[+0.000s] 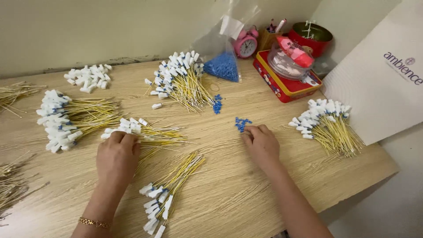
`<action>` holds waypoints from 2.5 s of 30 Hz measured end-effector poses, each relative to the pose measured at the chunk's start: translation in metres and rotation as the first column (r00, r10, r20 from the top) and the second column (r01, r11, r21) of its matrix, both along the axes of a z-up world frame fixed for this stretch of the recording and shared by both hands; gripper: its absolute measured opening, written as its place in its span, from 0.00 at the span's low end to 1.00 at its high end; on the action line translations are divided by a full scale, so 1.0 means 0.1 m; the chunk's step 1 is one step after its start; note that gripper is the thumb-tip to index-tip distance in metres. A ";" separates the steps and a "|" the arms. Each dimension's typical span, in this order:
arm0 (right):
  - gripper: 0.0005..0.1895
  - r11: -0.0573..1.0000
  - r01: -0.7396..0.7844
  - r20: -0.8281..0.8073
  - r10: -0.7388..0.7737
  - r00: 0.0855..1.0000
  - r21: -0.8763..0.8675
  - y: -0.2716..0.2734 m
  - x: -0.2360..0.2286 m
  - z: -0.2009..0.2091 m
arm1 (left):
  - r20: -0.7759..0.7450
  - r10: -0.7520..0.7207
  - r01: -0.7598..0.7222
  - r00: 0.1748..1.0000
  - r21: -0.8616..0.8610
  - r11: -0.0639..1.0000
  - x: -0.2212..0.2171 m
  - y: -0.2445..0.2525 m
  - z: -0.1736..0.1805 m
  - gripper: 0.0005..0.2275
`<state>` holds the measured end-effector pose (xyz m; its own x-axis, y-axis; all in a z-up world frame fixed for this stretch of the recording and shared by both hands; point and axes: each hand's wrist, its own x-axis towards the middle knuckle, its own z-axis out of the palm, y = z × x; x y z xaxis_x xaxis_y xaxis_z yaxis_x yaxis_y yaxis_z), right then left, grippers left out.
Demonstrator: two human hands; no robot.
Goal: Manually assemble small white plastic tips and blue spacers onto thin metal wires.
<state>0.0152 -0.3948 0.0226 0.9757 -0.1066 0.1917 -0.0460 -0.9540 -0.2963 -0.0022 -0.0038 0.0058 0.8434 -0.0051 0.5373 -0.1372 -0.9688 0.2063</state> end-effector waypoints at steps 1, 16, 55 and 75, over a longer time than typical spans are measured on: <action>0.16 1.000 -0.003 0.000 0.003 1.000 0.002 0.06 0.01 0.07 | 0.000 0.003 -0.003 1.000 0.002 1.000 -0.02 0.00 0.06 0.05; 0.13 0.995 -0.033 0.053 0.029 0.998 0.092 0.20 0.01 -0.02 | -0.279 -0.208 -0.187 0.938 -0.909 0.373 -0.71 -0.06 0.35 0.15; 0.14 0.251 -0.507 0.337 0.501 0.797 0.825 1.53 -0.95 0.23 | -0.077 -0.413 -0.157 0.908 -0.974 -0.164 -1.06 -0.86 0.24 0.11; 0.14 0.890 -0.090 0.093 0.054 0.994 0.447 -0.06 -0.40 -0.06 | -0.266 0.052 -0.104 0.963 -0.186 0.977 -0.46 0.01 0.36 0.08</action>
